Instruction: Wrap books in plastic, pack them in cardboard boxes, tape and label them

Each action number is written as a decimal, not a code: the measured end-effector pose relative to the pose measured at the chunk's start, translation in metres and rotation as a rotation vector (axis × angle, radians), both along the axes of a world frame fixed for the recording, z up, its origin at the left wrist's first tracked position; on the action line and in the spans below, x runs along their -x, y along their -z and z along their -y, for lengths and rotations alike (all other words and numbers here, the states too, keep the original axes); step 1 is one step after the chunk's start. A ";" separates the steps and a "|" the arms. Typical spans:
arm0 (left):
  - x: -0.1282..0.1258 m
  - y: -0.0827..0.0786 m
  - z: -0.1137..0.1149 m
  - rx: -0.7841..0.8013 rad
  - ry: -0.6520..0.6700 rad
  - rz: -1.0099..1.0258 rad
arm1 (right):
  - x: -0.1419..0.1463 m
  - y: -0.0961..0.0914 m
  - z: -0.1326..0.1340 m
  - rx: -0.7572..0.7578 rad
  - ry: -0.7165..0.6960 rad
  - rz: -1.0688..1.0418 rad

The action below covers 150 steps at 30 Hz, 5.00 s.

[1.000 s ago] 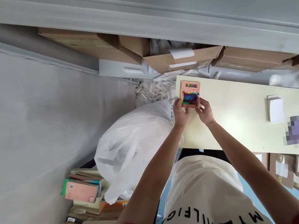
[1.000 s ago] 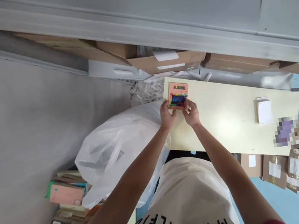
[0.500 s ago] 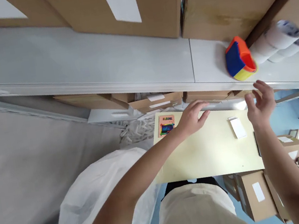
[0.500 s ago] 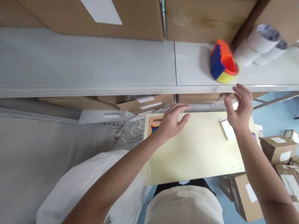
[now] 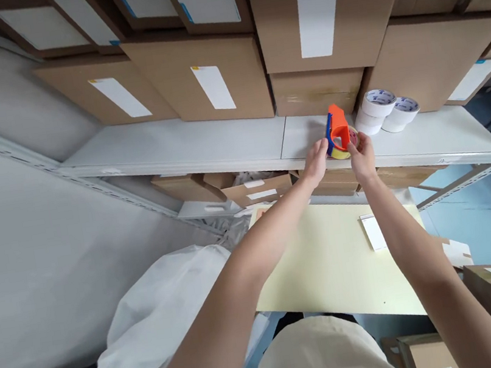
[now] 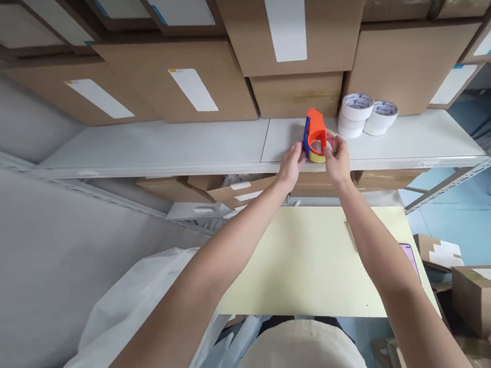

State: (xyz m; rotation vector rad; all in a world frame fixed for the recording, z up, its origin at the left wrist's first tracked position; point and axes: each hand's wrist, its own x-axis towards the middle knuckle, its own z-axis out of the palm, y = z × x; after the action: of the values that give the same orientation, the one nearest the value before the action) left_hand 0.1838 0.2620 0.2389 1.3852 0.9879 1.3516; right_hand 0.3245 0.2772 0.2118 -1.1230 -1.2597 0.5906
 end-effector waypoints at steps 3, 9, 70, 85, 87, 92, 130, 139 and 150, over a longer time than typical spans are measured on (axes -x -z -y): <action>0.000 0.003 0.044 -0.043 -0.066 -0.028 | -0.007 -0.003 0.048 0.002 -0.043 -0.057; -0.014 0.047 0.164 0.033 -0.025 0.032 | -0.025 0.029 0.181 0.154 -0.083 -0.065; 0.407 0.148 0.433 0.600 -1.095 -0.871 | 0.380 0.113 0.324 0.074 -1.192 0.857; 0.481 -0.016 0.398 0.318 -0.599 -1.093 | 0.363 -0.045 0.264 -0.025 -0.499 0.499; 0.491 -0.025 0.394 0.305 -0.508 -1.048 | 0.337 -0.065 0.257 0.085 -0.510 0.563; 0.502 -0.020 0.372 0.414 -0.303 -0.947 | 0.260 -0.058 0.248 0.616 -0.797 0.535; 0.173 0.265 0.279 0.453 0.392 -1.472 | 0.052 0.206 0.299 0.595 -0.193 0.795; 0.173 0.284 0.273 0.486 0.436 -1.458 | 0.089 0.260 0.312 0.865 -0.431 0.987; 0.172 0.274 0.256 0.687 0.411 -1.529 | 0.051 0.261 0.322 0.844 -0.381 1.012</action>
State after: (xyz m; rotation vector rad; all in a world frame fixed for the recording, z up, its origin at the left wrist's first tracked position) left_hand 0.0123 0.0057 -0.0347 1.7750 1.6953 -0.6033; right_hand 0.2732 -0.0453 -0.0494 -2.0420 -2.2219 0.9306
